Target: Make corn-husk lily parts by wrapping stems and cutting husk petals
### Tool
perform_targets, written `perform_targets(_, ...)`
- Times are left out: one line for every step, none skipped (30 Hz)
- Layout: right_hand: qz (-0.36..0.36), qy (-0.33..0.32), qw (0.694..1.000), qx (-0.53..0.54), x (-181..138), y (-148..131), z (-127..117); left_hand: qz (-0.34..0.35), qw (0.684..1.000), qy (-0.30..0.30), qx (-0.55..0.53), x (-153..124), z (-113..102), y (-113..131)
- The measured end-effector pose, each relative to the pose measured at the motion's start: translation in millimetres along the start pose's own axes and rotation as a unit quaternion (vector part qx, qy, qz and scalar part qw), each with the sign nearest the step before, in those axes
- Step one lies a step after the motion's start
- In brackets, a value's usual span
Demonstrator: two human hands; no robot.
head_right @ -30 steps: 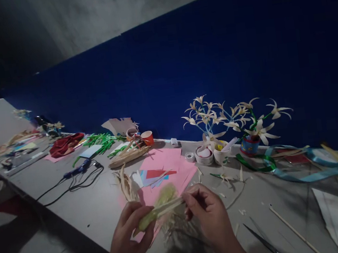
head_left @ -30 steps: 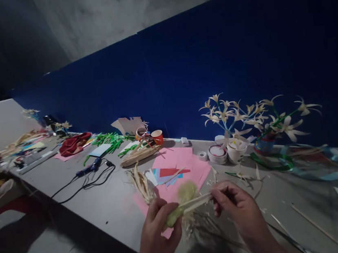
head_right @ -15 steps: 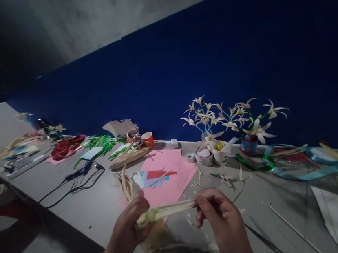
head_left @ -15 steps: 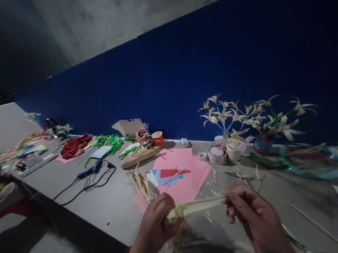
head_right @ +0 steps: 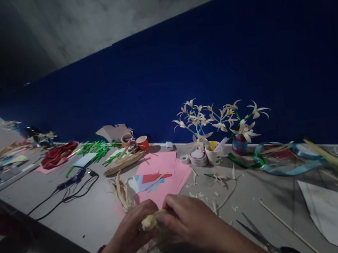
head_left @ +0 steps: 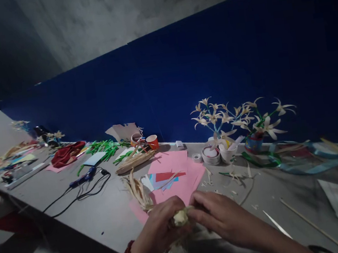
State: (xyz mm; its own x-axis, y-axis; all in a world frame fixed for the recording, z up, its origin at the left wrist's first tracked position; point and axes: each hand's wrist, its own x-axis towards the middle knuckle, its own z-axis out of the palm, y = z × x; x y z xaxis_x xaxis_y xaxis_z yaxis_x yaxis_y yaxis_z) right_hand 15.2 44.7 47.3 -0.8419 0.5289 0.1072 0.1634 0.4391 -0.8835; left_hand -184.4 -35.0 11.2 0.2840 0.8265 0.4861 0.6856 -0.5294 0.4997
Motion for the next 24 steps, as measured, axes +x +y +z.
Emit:
perform_targets(0.008,0.002,1.000,0.020,3.2,2.7,4.5,-0.006,1.000,-0.001,-0.004,0.7,0.9,0.2)
perform_targets(0.015,0.002,0.999,0.045,5.5,6.7,8.7,-0.012,1.000,-0.003,-0.007,1.0,1.8,0.3)
perform_targets(0.027,-0.007,0.997,0.077,7.0,11.4,12.5,-0.018,1.000,-0.005,-0.011,1.3,2.8,0.3)
perform_targets(0.044,-0.022,0.992,0.113,7.6,16.0,15.7,-0.023,1.000,-0.010,-0.016,1.5,3.8,0.3)
perform_targets(0.064,-0.036,0.986,0.149,7.6,20.3,18.1,-0.029,0.999,-0.015,-0.020,1.6,4.7,-0.1)
perform_targets(0.085,-0.047,0.979,0.181,7.1,23.7,19.3,-0.035,0.999,-0.020,-0.025,1.7,5.4,-0.7)
perform_targets(0.104,-0.050,0.971,0.209,6.0,26.1,19.1,-0.042,0.998,-0.024,-0.028,1.7,5.5,-2.0)
perform_targets(0.119,-0.045,0.965,0.231,4.4,27.6,17.2,-0.050,0.998,-0.028,-0.033,1.3,5.0,-3.9)
perform_targets(0.131,-0.030,0.959,0.249,2.4,28.3,13.5,-0.060,0.997,-0.029,-0.038,0.6,3.7,-6.4)
perform_targets(0.140,-0.010,0.955,0.263,-0.2,28.2,8.0,-0.072,0.996,-0.023,-0.045,-0.6,1.8,-9.6)
perform_targets(0.147,0.011,0.950,0.273,-3.3,27.7,1.2,-0.088,0.995,-0.013,-0.054,-2.1,-0.6,-13.1)
perform_targets(0.154,0.033,0.946,0.282,-6.6,26.9,-6.3,-0.106,0.992,0.002,-0.064,-3.7,-3.1,-16.7)
perform_targets(0.159,0.053,0.943,0.288,-10.1,26.0,-13.8,-0.125,0.989,0.023,-0.077,-5.3,-5.3,-20.0)
perform_targets(0.161,0.069,0.940,0.294,-13.5,25.2,-20.3,-0.145,0.984,0.044,-0.094,-6.7,-7.0,-22.7)
perform_targets(0.164,0.076,0.937,0.298,-16.6,24.5,-25.2,-0.164,0.977,0.066,-0.115,-7.5,-7.8,-24.5)
perform_targets(0.169,0.075,0.936,0.300,-19.5,24.3,-28.1,-0.184,0.969,0.085,-0.141,-7.7,-7.9,-25.5)
perform_targets(0.174,0.068,0.935,0.302,-22.1,24.5,-28.8,-0.203,0.959,0.103,-0.172,-7.1,-7.3,-25.7)
perform_targets(0.179,0.057,0.935,0.302,-24.5,25.3,-27.8,-0.222,0.946,0.122,-0.204,-6.0,-6.3,-25.3)
perform_targets(0.183,0.050,0.934,0.303,-26.8,26.7,-25.4,-0.242,0.930,0.139,-0.238,-4.4,-5.3,-24.4)
perform_targets(0.187,0.049,0.934,0.302,-29.1,28.6,-22.3,-0.260,0.914,0.155,-0.270,-2.4,-4.5,-23.2)
perform_targets(0.190,0.055,0.934,0.297,-31.6,31.0,-19.0,-0.278,0.896,0.170,-0.301,-0.4,-4.0,-21.9)
perform_targets(0.192,0.065,0.935,0.290,-34.2,33.8,-15.9,-0.293,0.879,0.183,-0.329,1.6,-4.1,-20.5)
perform_targets(0.194,0.077,0.936,0.282,-36.8,36.7,-13.2,-0.305,0.863,0.193,-0.354,3.4,-4.6,-19.1)
perform_targets(0.196,0.088,0.937,0.275,-39.6,39.5,-10.9,-0.315,0.847,0.201,-0.377,4.9,-5.9,-17.7)
